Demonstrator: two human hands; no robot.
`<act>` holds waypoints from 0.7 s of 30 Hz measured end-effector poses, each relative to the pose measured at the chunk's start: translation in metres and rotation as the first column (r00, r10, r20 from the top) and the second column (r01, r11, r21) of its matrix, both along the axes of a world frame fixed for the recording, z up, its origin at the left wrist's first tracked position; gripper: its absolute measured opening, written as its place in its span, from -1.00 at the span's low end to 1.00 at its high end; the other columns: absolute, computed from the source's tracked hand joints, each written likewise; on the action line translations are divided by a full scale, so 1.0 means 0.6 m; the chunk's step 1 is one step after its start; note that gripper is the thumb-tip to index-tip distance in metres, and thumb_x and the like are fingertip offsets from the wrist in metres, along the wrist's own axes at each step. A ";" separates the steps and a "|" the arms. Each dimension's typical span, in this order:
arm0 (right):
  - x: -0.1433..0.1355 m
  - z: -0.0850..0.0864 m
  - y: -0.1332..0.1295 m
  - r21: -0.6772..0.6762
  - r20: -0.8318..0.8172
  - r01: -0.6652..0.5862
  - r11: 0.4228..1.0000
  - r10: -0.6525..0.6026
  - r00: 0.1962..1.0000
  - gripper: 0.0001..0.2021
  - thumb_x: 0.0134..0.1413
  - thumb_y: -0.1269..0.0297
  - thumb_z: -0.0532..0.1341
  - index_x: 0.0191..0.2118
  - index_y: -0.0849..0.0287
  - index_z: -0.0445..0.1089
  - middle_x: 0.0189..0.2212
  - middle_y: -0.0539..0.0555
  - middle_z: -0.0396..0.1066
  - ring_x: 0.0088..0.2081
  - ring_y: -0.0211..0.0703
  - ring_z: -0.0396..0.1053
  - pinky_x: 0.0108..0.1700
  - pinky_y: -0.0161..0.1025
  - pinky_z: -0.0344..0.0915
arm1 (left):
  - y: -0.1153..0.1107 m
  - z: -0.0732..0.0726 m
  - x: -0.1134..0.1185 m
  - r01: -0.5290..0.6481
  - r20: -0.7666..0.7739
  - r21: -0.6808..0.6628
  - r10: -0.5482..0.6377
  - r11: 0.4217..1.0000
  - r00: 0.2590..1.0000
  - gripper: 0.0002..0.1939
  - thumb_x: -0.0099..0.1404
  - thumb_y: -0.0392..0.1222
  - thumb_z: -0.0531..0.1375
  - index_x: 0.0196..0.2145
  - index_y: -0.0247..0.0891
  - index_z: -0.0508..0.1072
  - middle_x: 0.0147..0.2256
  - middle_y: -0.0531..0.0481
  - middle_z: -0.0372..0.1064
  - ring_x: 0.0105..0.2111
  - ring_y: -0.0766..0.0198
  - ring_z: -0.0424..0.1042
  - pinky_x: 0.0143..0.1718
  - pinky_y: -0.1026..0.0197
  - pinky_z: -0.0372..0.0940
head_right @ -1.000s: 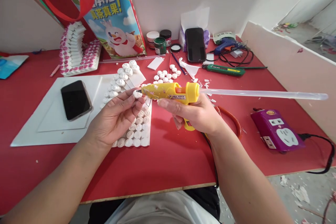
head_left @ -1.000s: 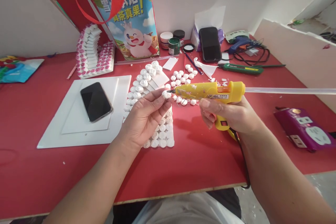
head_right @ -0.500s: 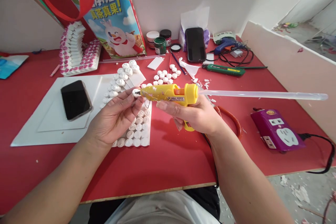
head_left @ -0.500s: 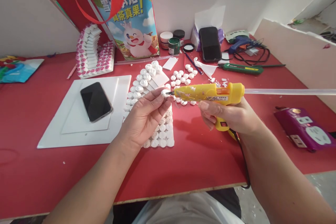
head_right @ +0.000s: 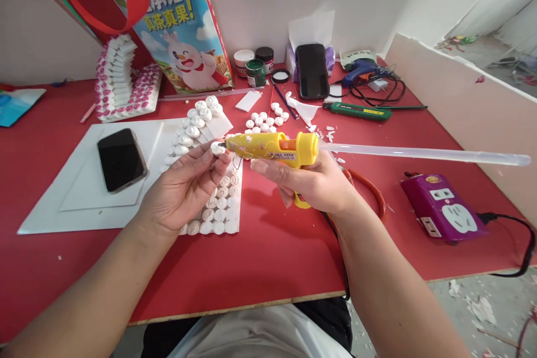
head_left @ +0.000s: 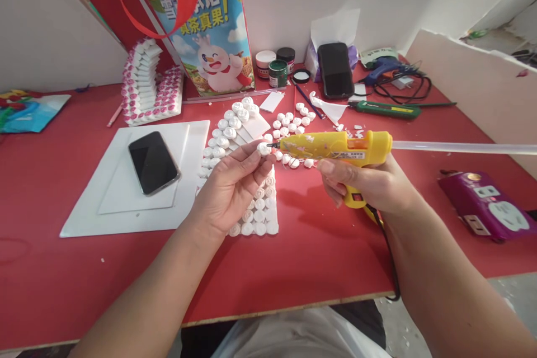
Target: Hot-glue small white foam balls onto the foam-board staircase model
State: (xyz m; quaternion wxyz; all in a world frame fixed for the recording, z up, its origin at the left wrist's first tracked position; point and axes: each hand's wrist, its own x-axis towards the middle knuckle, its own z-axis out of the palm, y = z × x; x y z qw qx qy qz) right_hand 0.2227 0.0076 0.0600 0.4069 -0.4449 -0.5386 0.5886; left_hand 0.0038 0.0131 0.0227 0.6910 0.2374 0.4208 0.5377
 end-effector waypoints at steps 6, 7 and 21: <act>0.002 -0.005 0.000 0.013 0.001 0.001 1.000 -0.001 1.000 -0.65 -0.07 0.02 0.56 -0.51 0.13 0.50 -0.73 -0.12 0.18 -0.73 -0.30 0.22 -0.74 -0.28 0.13 | -0.001 0.007 0.003 0.003 0.047 -0.041 -0.001 0.999 0.999 -0.80 0.25 -0.49 0.31 -0.21 -0.30 0.63 -0.26 0.01 0.58 -0.25 0.38 0.63 -0.07 0.38 0.53; 0.003 -0.005 0.000 0.012 0.007 0.003 1.000 -0.003 1.000 -0.65 -0.06 0.01 0.56 -0.50 0.13 0.51 -0.72 -0.12 0.18 -0.73 -0.30 0.22 -0.73 -0.28 0.13 | -0.001 0.007 0.003 0.004 0.043 -0.038 -0.002 0.999 0.999 -0.80 0.26 -0.48 0.32 -0.20 -0.30 0.64 -0.25 0.01 0.58 -0.24 0.38 0.63 -0.06 0.38 0.53; 0.001 -0.006 0.000 -0.012 -0.020 0.015 1.000 -0.015 1.000 -0.61 -0.14 0.06 0.55 -0.59 0.17 0.40 -0.74 -0.12 0.19 -0.74 -0.29 0.23 -0.73 -0.33 0.12 | 0.000 0.005 0.001 -0.023 0.105 -0.014 0.024 1.000 0.994 -0.79 0.31 -0.53 0.26 -0.23 -0.32 0.63 -0.29 0.04 0.61 -0.24 0.38 0.66 -0.04 0.41 0.53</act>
